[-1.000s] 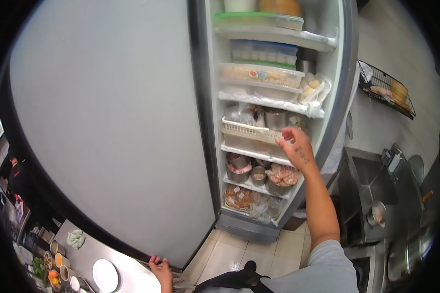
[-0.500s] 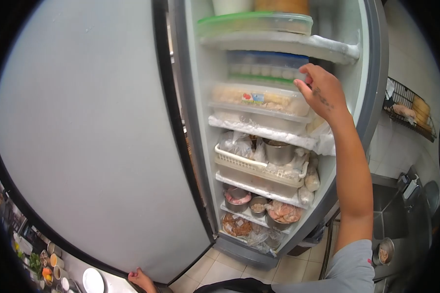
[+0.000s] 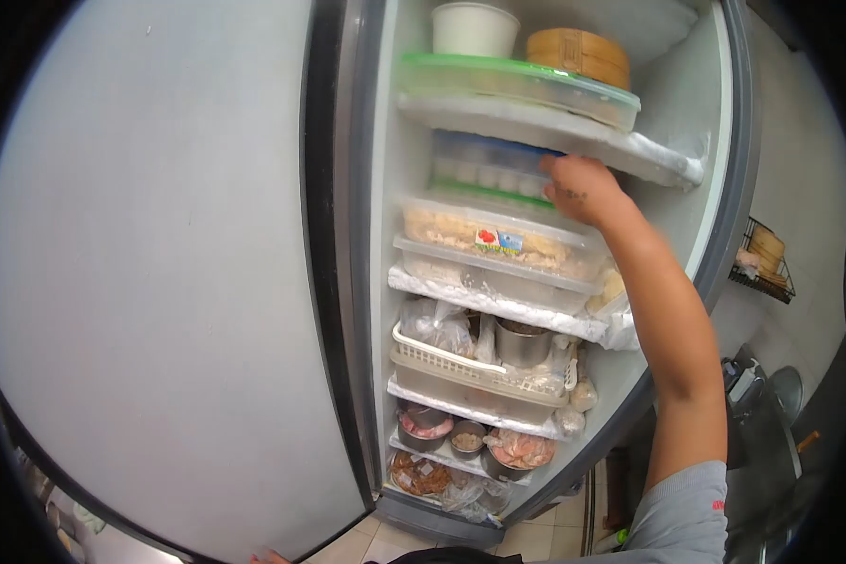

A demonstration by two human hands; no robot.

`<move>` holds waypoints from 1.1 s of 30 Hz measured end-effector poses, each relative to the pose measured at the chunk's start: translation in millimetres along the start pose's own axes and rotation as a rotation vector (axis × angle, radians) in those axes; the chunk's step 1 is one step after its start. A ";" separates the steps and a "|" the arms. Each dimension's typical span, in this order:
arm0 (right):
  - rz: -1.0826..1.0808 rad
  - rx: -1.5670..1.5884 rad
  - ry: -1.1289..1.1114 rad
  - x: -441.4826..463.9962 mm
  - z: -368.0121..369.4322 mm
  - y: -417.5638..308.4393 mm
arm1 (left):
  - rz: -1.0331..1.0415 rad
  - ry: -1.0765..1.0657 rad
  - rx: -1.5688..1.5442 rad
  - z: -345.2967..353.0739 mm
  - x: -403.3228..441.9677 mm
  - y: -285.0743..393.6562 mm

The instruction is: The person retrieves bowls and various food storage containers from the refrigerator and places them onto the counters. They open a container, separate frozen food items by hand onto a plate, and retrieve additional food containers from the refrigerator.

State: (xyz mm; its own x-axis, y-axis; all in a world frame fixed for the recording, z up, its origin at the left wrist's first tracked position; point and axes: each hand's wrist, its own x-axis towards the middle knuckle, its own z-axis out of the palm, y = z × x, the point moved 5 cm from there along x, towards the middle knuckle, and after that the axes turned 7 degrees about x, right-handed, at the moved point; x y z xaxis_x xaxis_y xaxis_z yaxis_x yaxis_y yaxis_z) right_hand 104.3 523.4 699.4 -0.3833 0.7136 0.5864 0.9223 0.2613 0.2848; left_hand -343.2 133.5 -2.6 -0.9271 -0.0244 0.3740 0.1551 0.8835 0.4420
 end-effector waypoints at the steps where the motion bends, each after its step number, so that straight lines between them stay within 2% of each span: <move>1: 0.006 -0.014 0.002 5.7 -1.0 -1.7 | 0.006 -0.042 0.013 8.7 -3.5 2.2; 4: 0.017 -0.033 -0.065 15.1 8.8 -7.2 | 0.047 -0.125 0.026 22.5 -9.3 19.3; 8: 0.058 0.008 -0.033 18.9 12.9 1.3 | 0.109 -0.195 0.027 43.3 -7.3 35.8; 15: 0.266 0.053 -0.141 -16.2 15.1 52.9 | 0.204 -0.295 0.018 63.9 -1.1 61.2; 20: 0.365 0.140 -0.193 -38.3 6.9 45.5 | 0.241 -0.348 0.019 71.8 0.6 69.5; 26: 0.448 0.161 0.055 -28.8 31.1 102.5 | 0.311 -0.402 0.020 80.0 4.6 80.5; 29: 0.517 0.209 0.034 -22.3 37.4 111.0 | 0.332 -0.432 0.026 83.2 4.7 83.0; 31: 0.604 0.274 -0.104 -19.4 40.8 109.5 | 0.338 -0.451 0.026 85.1 2.9 84.9; 33: 0.533 0.262 -0.191 -15.2 49.2 108.0 | 0.345 -0.473 0.030 87.1 1.6 86.2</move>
State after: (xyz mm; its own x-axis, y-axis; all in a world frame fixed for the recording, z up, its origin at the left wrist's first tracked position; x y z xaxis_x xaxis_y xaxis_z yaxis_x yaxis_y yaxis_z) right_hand 212.3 572.7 683.9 0.1264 0.8871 0.4440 0.9752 -0.0291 -0.2194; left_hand -361.0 250.4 -35.0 -0.8772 0.4725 0.0850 0.4719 0.8161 0.3335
